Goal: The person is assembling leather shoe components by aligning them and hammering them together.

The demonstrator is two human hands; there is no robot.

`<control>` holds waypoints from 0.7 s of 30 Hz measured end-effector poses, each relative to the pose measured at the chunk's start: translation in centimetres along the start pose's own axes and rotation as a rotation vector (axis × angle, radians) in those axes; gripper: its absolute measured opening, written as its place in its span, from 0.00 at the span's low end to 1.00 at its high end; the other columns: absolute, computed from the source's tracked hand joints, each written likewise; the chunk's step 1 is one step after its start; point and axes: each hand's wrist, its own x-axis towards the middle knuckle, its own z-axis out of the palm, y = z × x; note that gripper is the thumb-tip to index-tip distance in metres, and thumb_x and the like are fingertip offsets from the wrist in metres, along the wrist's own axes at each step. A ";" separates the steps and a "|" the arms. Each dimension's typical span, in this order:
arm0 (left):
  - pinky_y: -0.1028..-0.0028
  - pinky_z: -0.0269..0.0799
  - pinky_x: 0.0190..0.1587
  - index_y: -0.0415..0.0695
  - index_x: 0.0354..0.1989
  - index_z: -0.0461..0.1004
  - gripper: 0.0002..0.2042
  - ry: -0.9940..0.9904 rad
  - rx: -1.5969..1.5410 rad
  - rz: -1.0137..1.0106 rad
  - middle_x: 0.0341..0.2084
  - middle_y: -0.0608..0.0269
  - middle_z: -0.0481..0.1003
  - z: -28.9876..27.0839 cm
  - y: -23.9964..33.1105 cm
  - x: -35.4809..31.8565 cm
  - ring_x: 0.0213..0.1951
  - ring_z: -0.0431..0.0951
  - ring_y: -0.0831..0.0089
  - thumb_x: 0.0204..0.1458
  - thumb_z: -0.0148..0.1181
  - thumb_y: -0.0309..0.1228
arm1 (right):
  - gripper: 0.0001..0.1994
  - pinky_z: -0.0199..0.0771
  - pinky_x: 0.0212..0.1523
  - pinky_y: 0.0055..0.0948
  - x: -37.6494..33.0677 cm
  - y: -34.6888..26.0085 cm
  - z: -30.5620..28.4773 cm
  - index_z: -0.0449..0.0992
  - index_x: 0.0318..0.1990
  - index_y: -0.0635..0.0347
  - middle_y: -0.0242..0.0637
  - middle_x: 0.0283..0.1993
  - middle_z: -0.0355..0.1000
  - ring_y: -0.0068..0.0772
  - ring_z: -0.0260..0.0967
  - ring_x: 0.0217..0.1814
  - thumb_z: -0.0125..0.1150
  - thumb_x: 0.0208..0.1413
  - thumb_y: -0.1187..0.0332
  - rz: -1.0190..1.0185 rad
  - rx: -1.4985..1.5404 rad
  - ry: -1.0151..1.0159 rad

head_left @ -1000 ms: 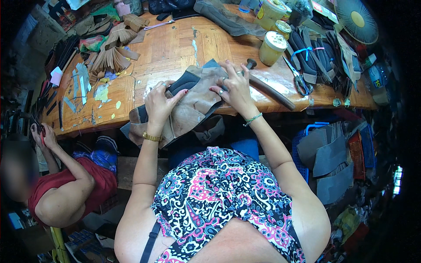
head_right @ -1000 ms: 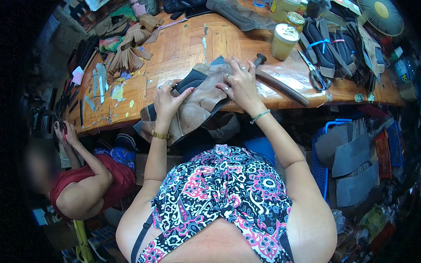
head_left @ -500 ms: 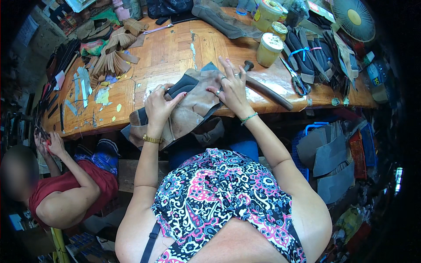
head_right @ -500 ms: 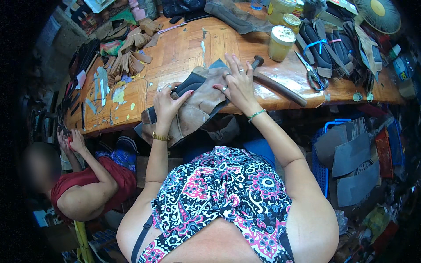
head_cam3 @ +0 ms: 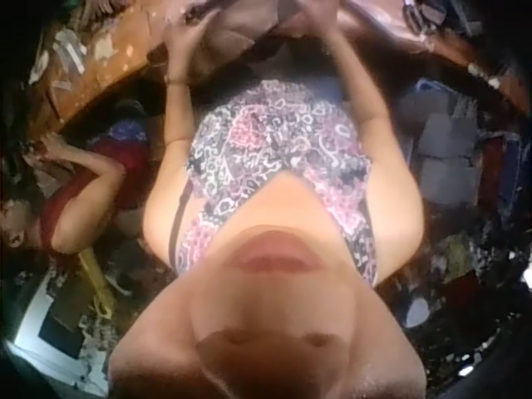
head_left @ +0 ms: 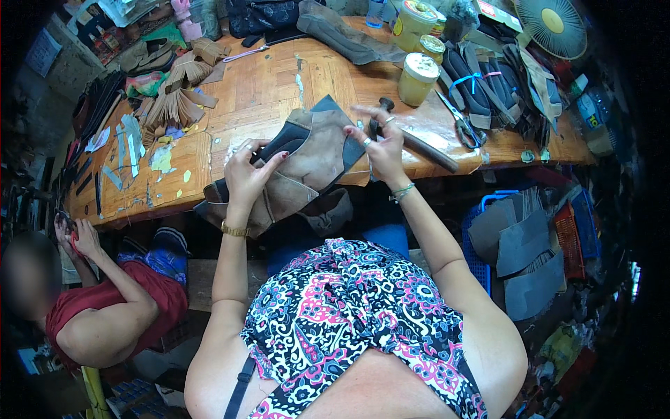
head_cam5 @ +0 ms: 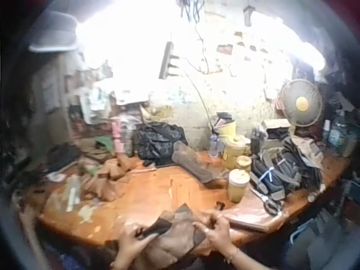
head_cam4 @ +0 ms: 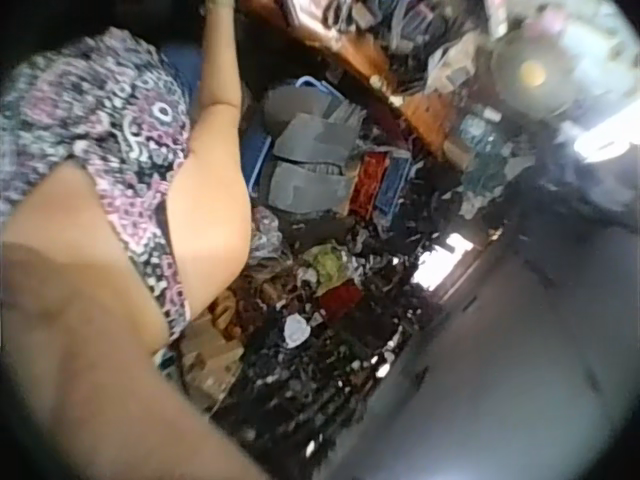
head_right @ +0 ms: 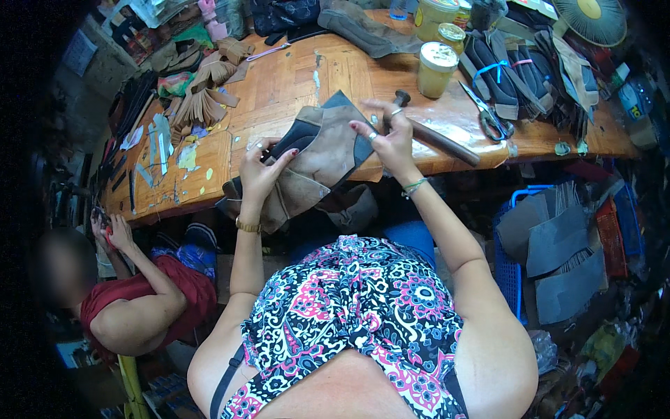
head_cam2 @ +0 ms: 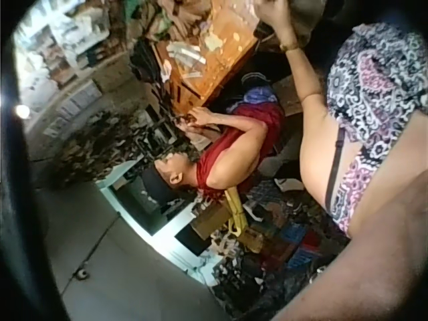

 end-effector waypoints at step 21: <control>0.75 0.72 0.41 0.32 0.43 0.78 0.13 -0.243 -0.519 -0.120 0.32 0.62 0.79 -1.8 7.6 -0.7 0.36 0.75 0.78 0.58 0.68 0.31 | 0.40 0.73 0.61 0.25 0.6 -8.3 0.1 0.56 0.74 0.58 0.38 0.61 0.72 0.28 0.74 0.57 0.70 0.60 0.57 0.163 0.868 -0.046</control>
